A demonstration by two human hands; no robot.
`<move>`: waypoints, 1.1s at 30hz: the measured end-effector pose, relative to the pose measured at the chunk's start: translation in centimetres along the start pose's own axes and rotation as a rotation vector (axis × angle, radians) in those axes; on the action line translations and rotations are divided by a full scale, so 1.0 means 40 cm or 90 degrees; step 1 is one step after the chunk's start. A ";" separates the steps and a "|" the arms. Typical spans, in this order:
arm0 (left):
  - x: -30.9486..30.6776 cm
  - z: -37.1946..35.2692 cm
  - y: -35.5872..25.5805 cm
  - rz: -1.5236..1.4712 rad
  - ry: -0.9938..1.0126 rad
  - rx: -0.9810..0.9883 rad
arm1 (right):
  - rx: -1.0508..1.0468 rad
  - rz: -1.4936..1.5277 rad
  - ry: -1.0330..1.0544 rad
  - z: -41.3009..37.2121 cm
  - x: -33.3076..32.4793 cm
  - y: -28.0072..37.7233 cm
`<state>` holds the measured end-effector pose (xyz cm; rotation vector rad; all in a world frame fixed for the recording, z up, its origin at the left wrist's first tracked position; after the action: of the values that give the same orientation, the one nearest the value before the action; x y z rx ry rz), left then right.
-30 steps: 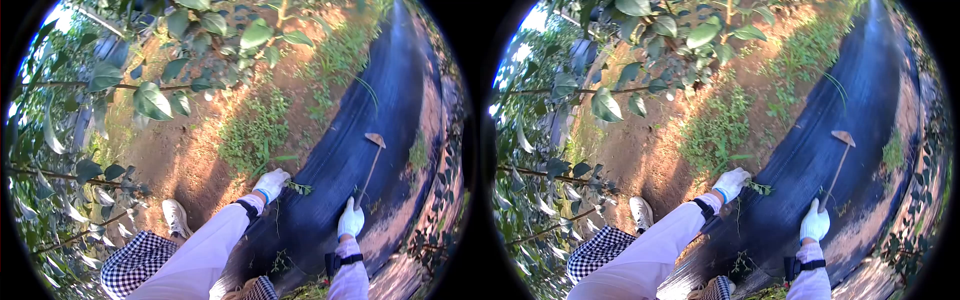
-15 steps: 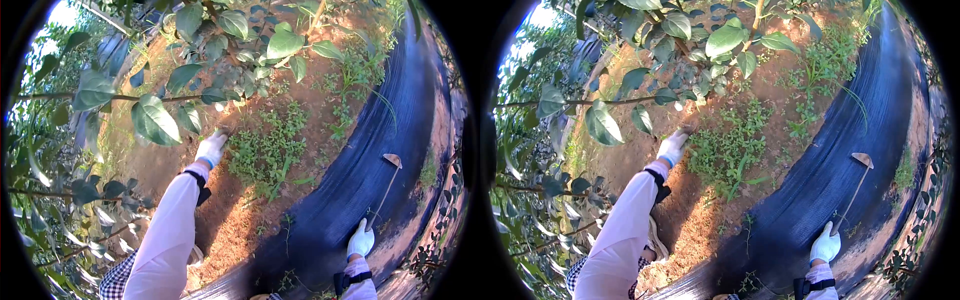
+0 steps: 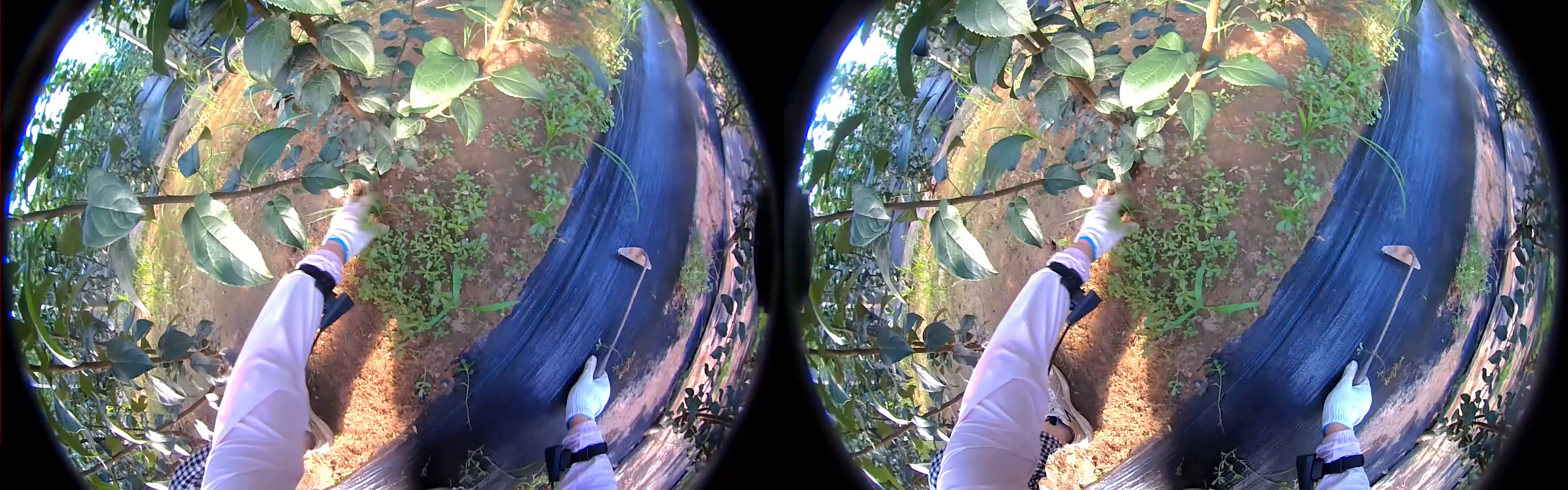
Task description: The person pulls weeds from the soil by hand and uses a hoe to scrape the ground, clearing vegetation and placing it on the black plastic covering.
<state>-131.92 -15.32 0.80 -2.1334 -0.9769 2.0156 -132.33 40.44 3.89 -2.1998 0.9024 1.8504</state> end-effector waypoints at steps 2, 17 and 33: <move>0.038 -0.006 -0.054 0.033 0.051 0.106 | 0.017 -0.035 0.018 -0.013 -0.022 0.030; -0.008 -0.239 0.282 -0.100 -0.312 -0.251 | 0.018 0.005 0.003 -0.005 -0.004 0.006; 0.071 -0.366 -0.034 0.080 0.039 -0.029 | 0.014 0.010 -0.023 -0.026 -0.020 0.034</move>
<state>-119.22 -7.37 1.09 -2.3208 -0.9112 1.9865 -132.19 39.14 5.24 -2.1465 0.9310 1.8709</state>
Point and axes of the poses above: each hand's wrist, its own z-axis towards the middle knuckle, its own x-axis out of the palm, y = z × x, the point moved 2 cm from there along z, towards the middle knuckle, and after that the axes turned 3 degrees about -z, right-handed, at the moved point
